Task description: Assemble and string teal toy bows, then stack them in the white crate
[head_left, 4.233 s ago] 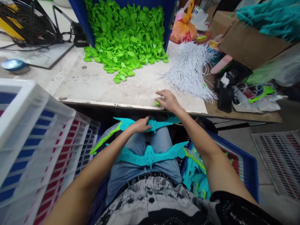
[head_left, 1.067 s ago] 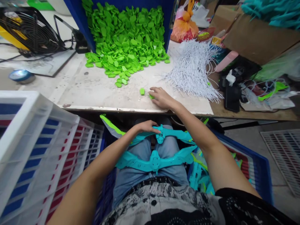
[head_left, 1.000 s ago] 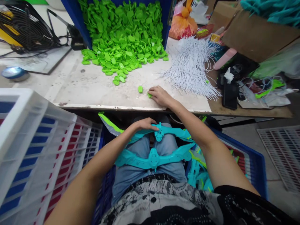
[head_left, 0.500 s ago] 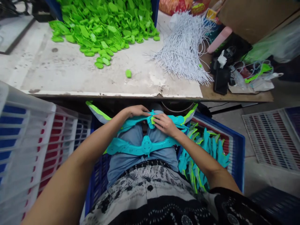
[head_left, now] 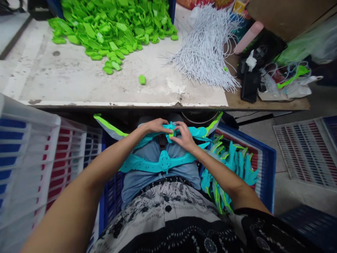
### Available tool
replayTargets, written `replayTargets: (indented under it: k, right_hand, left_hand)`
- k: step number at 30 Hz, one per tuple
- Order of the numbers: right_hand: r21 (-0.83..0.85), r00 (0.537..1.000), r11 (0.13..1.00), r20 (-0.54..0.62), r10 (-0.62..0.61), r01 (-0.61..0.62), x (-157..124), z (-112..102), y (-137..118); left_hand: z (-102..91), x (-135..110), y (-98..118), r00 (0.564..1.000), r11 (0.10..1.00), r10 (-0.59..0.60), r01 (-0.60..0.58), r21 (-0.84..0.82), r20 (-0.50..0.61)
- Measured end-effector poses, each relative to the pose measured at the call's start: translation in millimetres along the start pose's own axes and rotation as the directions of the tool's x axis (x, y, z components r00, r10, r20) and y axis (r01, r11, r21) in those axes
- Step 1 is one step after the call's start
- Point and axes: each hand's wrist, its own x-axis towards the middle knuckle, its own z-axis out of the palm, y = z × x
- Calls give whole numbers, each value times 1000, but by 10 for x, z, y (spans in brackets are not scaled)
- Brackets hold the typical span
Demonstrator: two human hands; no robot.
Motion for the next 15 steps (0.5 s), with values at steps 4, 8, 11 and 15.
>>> replayTargets:
  k: [4, 8, 11, 15]
  right_hand:
    - [-85, 982, 986, 105, 154, -146, 132, -24, -36]
    - [-154, 979, 977, 117, 164, -146, 171, 21, -50]
    - [-212, 988, 974, 116, 99, -73, 130, 10, -73]
    - [-304, 959, 951, 280, 38, 51, 286, -246, -258]
  left_hand:
    - [40, -3, 58, 999, 1000, -9, 8, -11, -31]
    - [65, -29, 76, 996, 998, -37, 41, 43, -83]
    - [82, -44, 31, 992, 989, -1, 20, 149, -124]
    - [85, -68, -46, 995, 982, 57, -42, 182, -80]
